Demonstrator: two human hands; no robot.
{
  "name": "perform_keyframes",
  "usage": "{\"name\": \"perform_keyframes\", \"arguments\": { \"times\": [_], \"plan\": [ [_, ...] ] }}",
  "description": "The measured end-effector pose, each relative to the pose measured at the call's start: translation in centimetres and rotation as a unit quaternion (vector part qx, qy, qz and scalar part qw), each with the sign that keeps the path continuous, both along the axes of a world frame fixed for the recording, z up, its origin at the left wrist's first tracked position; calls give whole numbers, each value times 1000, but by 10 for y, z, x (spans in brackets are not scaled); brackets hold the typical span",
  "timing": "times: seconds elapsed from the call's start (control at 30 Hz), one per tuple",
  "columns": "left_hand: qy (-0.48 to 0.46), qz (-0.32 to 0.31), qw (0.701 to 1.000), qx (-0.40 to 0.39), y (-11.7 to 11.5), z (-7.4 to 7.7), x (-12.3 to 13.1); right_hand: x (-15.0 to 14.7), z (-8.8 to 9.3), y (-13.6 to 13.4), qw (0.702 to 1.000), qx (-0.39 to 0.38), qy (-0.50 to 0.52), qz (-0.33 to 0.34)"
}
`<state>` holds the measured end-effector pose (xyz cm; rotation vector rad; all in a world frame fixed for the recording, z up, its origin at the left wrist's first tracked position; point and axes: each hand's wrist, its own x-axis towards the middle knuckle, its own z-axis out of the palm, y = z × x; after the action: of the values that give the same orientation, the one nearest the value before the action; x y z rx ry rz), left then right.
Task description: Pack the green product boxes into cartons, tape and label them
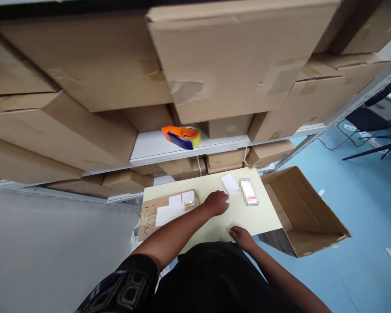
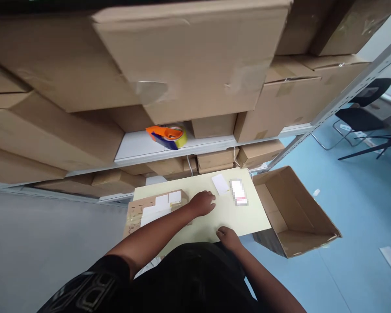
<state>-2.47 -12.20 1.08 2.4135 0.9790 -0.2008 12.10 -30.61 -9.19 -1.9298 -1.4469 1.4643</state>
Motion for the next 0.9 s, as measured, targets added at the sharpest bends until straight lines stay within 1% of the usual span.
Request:
{"name": "perform_keyframes", "arguments": {
  "times": [0.1,0.17,0.27,0.37,0.47,0.6,0.77,0.9],
  "plan": [
    [48,17,999,-3,24,-41,53,30,1,7,1000,-18,12,-9],
    [55,24,998,-3,36,-65,76,46,2,9,999,-21,28,-21],
    [61,29,998,-3,47,-92,93,64,0,8,998,-32,46,-34],
    [66,35,997,-5,53,-106,98,77,-7,4,996,-51,58,-46],
    [77,36,996,-19,56,-109,97,86,-13,1,994,-65,65,-52],
    [99,51,993,-45,59,-102,92,90,-14,7,993,-72,71,-63],
    [114,97,986,-76,61,-90,85,90,1,33,993,-68,69,-68],
    [106,117,984,-88,64,-74,78,90,9,61,997,-39,51,-46]
  ]
}}
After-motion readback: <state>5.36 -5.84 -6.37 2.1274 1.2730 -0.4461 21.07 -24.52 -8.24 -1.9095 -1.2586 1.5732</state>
